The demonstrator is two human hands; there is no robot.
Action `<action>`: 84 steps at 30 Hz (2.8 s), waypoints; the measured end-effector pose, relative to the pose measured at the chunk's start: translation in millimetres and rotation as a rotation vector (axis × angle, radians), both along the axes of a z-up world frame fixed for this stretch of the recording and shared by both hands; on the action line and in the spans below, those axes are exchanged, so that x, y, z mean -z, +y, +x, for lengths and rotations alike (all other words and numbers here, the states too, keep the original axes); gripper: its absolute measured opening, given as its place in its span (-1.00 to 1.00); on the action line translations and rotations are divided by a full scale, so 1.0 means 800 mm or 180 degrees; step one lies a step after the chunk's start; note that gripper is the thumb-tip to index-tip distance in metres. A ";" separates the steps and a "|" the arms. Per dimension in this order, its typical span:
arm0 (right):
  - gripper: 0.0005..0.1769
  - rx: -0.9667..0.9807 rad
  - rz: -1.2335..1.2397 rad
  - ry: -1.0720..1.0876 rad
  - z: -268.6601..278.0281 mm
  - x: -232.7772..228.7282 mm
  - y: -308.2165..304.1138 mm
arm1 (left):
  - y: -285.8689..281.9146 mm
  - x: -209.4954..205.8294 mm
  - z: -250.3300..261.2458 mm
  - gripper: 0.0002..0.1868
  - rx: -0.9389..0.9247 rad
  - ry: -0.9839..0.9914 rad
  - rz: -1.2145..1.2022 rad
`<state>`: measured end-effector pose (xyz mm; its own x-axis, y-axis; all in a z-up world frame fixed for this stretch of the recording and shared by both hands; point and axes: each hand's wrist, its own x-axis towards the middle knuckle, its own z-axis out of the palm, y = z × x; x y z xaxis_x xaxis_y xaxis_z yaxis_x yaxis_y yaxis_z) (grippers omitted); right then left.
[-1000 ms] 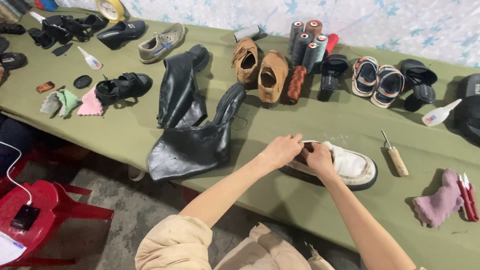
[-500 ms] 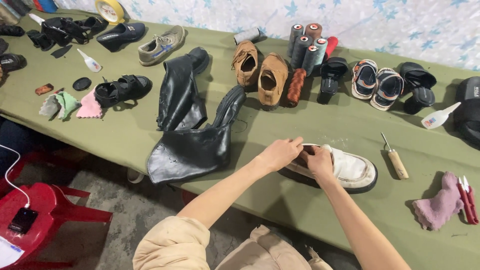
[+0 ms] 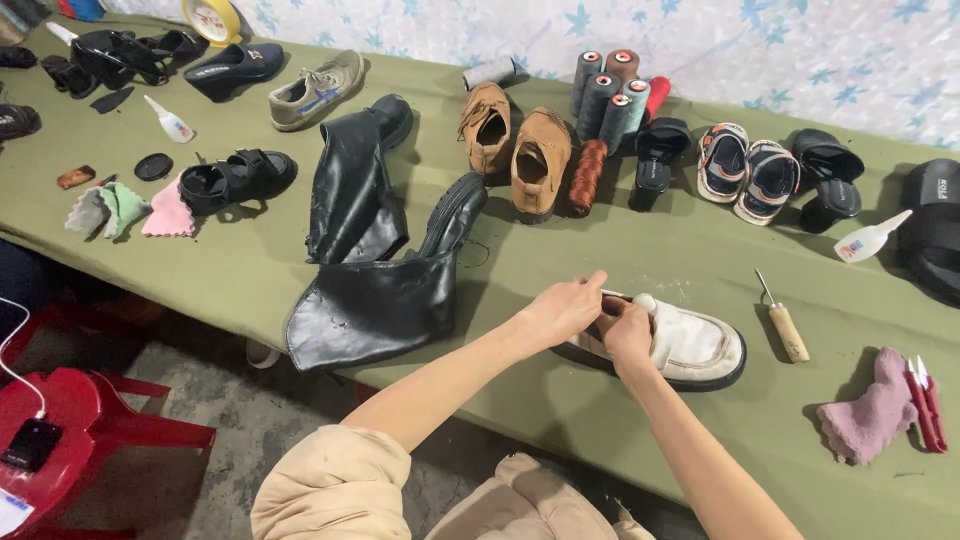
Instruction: The person sews the sole of a white slip-on shoe using a needle and thread. They pull the thread through the sole, tighten the stitches, and use a small tool to assist with the stitching process.
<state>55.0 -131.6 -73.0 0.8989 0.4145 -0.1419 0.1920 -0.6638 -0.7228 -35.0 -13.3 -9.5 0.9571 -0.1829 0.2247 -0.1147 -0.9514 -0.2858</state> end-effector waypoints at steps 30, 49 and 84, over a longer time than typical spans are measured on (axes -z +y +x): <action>-0.66 0.0061 -0.0202 0.0162 -0.054 -0.052 0.026 | 0.009 -0.010 -0.018 -0.90 -0.0220 0.0002 -0.0612; -0.62 -0.0569 0.0178 0.0543 -0.040 -0.076 0.012 | 0.038 -0.052 -0.021 -0.75 -0.0874 0.0665 -0.1820; -0.67 -0.0441 0.0201 0.0445 -0.033 -0.083 0.006 | 0.042 -0.030 -0.015 -0.88 -0.0727 0.0403 -0.0810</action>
<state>28.6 -126.6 -6.4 0.8061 0.5447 -0.2312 0.1731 -0.5907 -0.7881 -47.2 19.9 14.6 0.9900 0.0852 0.1127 0.0895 -0.9954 -0.0336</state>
